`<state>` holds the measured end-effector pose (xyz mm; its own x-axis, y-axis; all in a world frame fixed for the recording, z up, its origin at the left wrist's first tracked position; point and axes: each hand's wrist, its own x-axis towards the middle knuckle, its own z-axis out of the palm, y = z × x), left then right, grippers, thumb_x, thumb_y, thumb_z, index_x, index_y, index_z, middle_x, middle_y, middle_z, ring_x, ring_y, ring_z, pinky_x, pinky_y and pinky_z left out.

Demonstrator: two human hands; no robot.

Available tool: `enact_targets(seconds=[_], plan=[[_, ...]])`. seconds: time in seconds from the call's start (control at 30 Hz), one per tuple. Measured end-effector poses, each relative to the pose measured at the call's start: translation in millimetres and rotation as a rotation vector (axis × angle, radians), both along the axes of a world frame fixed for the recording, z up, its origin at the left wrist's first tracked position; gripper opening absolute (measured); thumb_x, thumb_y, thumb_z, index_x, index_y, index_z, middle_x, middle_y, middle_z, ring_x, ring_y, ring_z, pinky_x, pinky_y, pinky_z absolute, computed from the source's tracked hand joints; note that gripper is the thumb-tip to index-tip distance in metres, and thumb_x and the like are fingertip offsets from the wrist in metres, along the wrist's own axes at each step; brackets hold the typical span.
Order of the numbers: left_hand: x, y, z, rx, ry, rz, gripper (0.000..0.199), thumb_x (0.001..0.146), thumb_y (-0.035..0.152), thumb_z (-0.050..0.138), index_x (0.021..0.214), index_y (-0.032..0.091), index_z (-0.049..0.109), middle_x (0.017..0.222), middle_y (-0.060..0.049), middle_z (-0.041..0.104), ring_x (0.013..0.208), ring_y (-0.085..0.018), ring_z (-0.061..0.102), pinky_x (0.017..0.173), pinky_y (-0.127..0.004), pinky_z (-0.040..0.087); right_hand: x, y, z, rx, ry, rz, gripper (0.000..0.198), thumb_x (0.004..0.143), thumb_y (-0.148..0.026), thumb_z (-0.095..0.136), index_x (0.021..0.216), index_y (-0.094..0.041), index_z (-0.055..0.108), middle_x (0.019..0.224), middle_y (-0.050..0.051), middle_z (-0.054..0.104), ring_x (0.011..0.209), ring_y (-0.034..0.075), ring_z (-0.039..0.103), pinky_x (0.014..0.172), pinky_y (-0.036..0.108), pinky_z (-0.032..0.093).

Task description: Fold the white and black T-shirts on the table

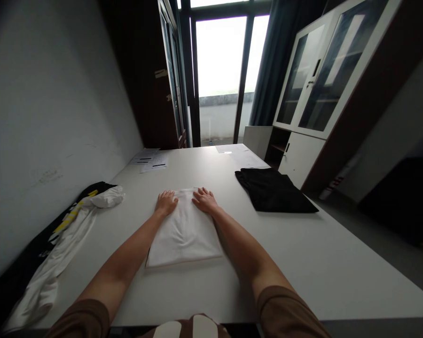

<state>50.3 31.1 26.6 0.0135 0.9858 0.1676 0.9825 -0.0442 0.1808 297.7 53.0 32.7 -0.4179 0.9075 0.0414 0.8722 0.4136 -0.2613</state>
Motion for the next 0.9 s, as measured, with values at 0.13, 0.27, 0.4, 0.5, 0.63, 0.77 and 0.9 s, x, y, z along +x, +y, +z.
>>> enact_targets(seconds=[0.13,0.27,0.4,0.5,0.63,0.77,0.9], plan=[[9,-29,0.2,0.047,0.016,-0.281,0.053,0.101,0.042,0.043,0.149,0.021,0.051,0.161,-0.009,0.044,0.15,-0.025,0.034,0.126,-0.047,0.019,-1,0,1,0.0,0.006,-0.035,0.061,0.104,-0.061,0.036,0.157,-0.033,0.043,0.17,0.005,0.022,0.157,0.029,0.013,0.124,0.053,0.017],[27,-50,1.8,0.062,0.005,-0.406,0.056,0.101,0.041,0.044,0.152,0.017,0.047,0.16,-0.013,0.044,0.149,-0.026,0.038,0.125,-0.047,0.023,-2,0,0,0.02,-0.001,-0.073,0.06,0.104,-0.06,0.037,0.157,-0.033,0.042,0.17,0.005,0.024,0.156,0.031,0.017,0.123,0.053,0.018],[40,-69,3.5,0.048,0.0,-0.422,0.059,0.102,0.041,0.043,0.154,0.015,0.044,0.162,-0.015,0.041,0.151,-0.028,0.035,0.125,-0.048,0.023,-2,-1,0,0.043,0.006,-0.089,0.054,0.105,-0.052,0.037,0.155,-0.033,0.046,0.167,0.003,0.03,0.154,0.029,0.024,0.123,0.049,0.022],[43,-91,3.7,0.026,0.007,-0.45,0.06,0.102,0.04,0.039,0.157,0.015,0.04,0.165,-0.015,0.035,0.153,-0.029,0.031,0.125,-0.05,0.022,-1,-1,0,0.08,0.028,-0.142,0.049,0.105,-0.041,0.037,0.152,-0.033,0.051,0.164,0.003,0.038,0.149,0.027,0.034,0.122,0.045,0.026],[42,-122,7.8,0.002,0.015,-0.542,0.06,0.104,0.04,0.034,0.16,0.017,0.036,0.168,-0.012,0.031,0.155,-0.029,0.027,0.126,-0.051,0.02,1,-2,3,0.104,0.043,-0.187,0.048,0.104,-0.038,0.038,0.149,-0.032,0.055,0.161,0.005,0.041,0.144,0.026,0.04,0.12,0.042,0.029],[36,-149,18.4,-0.027,0.015,-0.62,0.059,0.107,0.046,0.029,0.162,0.023,0.033,0.17,-0.008,0.027,0.157,-0.028,0.023,0.127,-0.052,0.018,3,-3,5,0.088,0.033,-0.222,0.051,0.103,-0.042,0.041,0.152,-0.029,0.051,0.162,0.007,0.04,0.146,0.027,0.038,0.12,0.04,0.029],[29,-168,28.1,-0.065,0.008,-0.704,0.061,0.107,0.052,0.033,0.163,0.03,0.029,0.171,-0.005,0.024,0.158,-0.027,0.019,0.128,-0.052,0.017,3,-3,5,0.092,0.03,-0.219,0.052,0.103,-0.044,0.041,0.151,-0.028,0.051,0.16,0.009,0.042,0.145,0.027,0.04,0.119,0.039,0.029]])
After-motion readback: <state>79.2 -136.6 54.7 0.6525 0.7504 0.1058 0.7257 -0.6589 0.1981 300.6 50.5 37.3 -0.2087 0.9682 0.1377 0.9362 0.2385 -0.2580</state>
